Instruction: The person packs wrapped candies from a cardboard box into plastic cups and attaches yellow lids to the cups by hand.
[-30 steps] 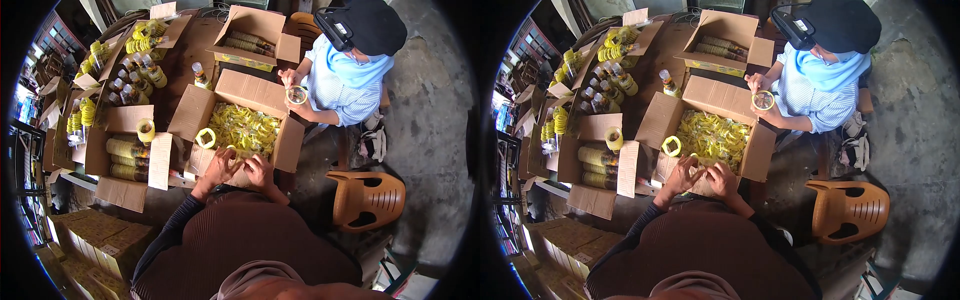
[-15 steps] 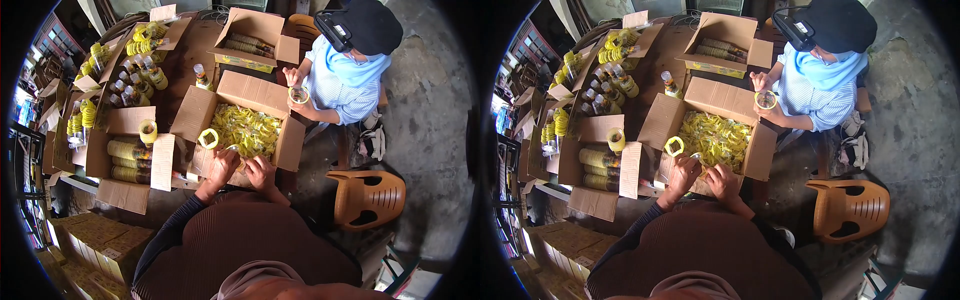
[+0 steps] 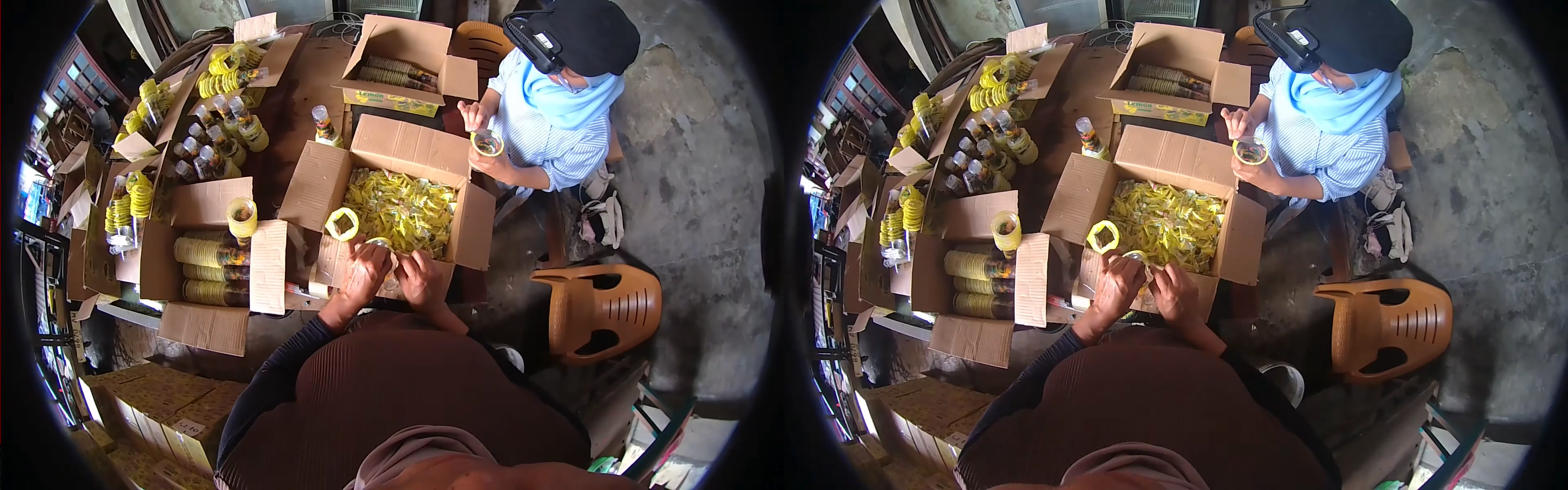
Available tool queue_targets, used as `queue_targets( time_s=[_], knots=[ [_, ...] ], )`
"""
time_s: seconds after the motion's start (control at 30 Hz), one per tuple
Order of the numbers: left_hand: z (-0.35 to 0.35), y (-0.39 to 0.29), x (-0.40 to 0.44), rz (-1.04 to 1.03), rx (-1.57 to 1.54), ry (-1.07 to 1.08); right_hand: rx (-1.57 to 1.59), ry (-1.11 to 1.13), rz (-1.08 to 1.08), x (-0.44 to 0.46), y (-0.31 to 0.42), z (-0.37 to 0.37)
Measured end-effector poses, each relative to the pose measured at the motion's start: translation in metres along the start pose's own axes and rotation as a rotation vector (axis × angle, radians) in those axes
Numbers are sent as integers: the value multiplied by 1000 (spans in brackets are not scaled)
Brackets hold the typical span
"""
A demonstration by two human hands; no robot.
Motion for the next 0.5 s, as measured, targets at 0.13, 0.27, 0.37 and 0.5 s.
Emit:
queue_targets(
  time_s=[0.13,0.27,0.37,0.5],
  knots=[
    [-7,2,-5,-20,45,62,12,13,-66,0,0,-6],
    [-11,-1,-9,-89,155,57,49,-1,-95,0,-1,-8],
    [-10,-1,-10,-125,181,19,35,-11,-87,-1,0,-9],
    [-10,2,-9,-122,182,32,49,-51,-130,-3,-9,-11]
  ],
)
Point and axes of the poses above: each hand's wrist, its own x-axis towards the middle knuckle, its own z-axis out of the back of the hand, y = z × x, the point moved 10 cm from there along x, towards the middle knuckle, and after that the axes turned 15 degrees about x, right-handed, at the moved point
